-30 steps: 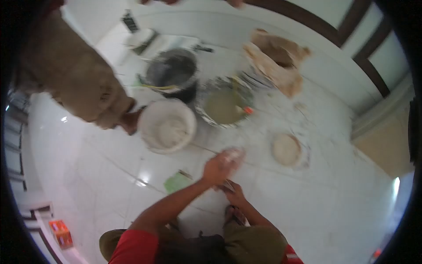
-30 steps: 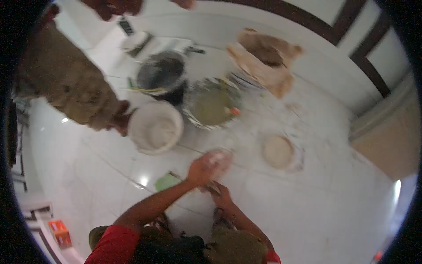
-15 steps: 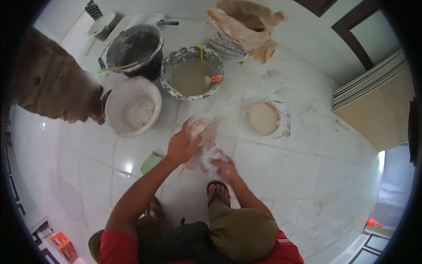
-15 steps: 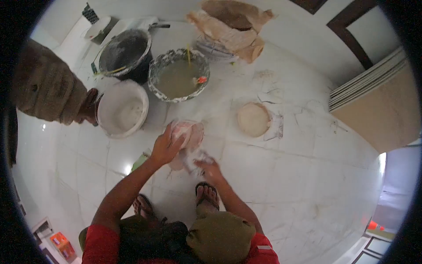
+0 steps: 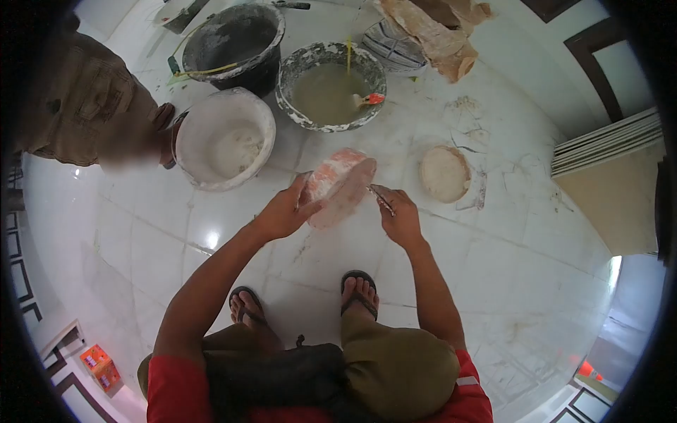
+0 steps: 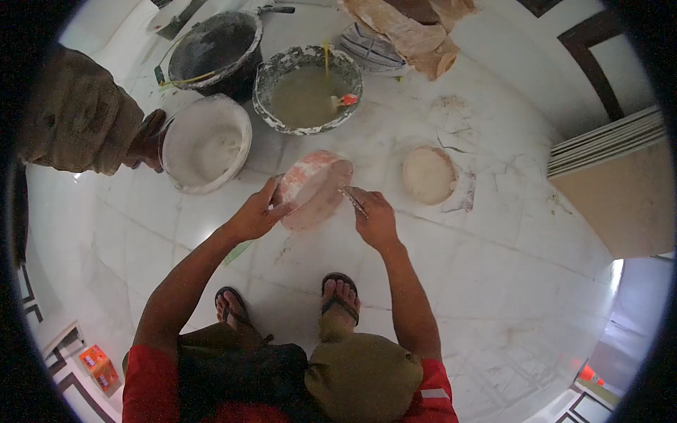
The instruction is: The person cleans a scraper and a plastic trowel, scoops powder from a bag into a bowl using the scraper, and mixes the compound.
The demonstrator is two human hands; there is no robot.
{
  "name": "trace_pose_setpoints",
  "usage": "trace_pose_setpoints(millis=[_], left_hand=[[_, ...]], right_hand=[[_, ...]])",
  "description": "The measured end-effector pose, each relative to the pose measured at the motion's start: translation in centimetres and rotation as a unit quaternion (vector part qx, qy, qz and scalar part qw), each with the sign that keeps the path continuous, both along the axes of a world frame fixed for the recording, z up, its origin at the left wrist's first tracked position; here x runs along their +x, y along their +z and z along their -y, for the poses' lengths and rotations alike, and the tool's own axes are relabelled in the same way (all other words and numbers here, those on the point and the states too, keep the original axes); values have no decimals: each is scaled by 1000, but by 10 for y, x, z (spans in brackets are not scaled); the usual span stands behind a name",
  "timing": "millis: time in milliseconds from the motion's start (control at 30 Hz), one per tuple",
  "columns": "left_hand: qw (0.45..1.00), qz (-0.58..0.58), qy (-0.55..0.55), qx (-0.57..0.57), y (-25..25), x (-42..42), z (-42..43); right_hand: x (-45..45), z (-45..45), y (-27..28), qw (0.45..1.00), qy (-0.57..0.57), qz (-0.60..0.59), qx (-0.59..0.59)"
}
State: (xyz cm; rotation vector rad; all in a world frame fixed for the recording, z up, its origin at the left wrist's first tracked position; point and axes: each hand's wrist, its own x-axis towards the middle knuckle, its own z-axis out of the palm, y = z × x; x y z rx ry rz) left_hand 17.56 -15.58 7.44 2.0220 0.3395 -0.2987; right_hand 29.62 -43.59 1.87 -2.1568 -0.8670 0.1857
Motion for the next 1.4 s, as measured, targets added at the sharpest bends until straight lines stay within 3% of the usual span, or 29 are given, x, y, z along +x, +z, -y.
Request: trace_pose_setpoints(millis=[200,367,567,667,700,767,800,867,900,967,1000,1067,1100,1133,1167,1200,1267,1400], left_hand=[[991,-91,-102,-10,13,-10,-7],[998,21,-63,-17,-23,-30,-8],[997,-32,-52,-54,-22,-36,-5],[997,8,-30,-71,-32,-43,-3],[997,5,-30,-70,-36,-45,-3],[996,32,-24,-83,-44,-48,-6],[996,30,-26,-81,-37,-47,-6],[990,-41,-22,-135,-24,-45,-6],[990,-41,-24,-133,-24,-46,-6],[980,-56,25,-190,-28,-46,-6],[980,-56,23,-189,-28,-44,-8],[984,-19,10,-177,-24,-47,-7],[984,-20,11,-178,-19,-49,-7],[982,-63,-8,-179,-13,-49,-7],[978,-106,-29,-179,-10,-48,-7],[978,-106,-30,-178,-10,-50,-7],[979,-116,-29,-163,-10,-53,-6],[974,-105,21,-200,-15,-53,-11]], right_hand=[[8,-16,-11,991,62,58,-101],[-9,-36,-30,983,84,87,-139],[-57,-44,-63,997,42,-37,-61],[-91,-48,-65,976,-3,-218,-17],[-96,-51,-62,975,-3,-220,-16],[-105,-58,-57,869,-56,-490,25],[-112,-61,-56,868,-58,-492,28],[-120,-65,-54,736,-182,-636,145],[-119,-64,-48,735,-182,-637,147],[-109,-58,-32,655,-189,-682,263],[-101,-53,-31,655,-190,-682,264],[-82,-40,-31,774,-232,-570,151],[-69,-32,-29,773,-232,-571,149],[-53,-26,-28,884,-172,-429,68],[-44,-23,-26,957,-106,-269,-15],[-41,-24,-26,957,-107,-268,-15],[-38,-24,-23,996,2,-58,-63],[-62,-29,-57,996,39,12,-78]])
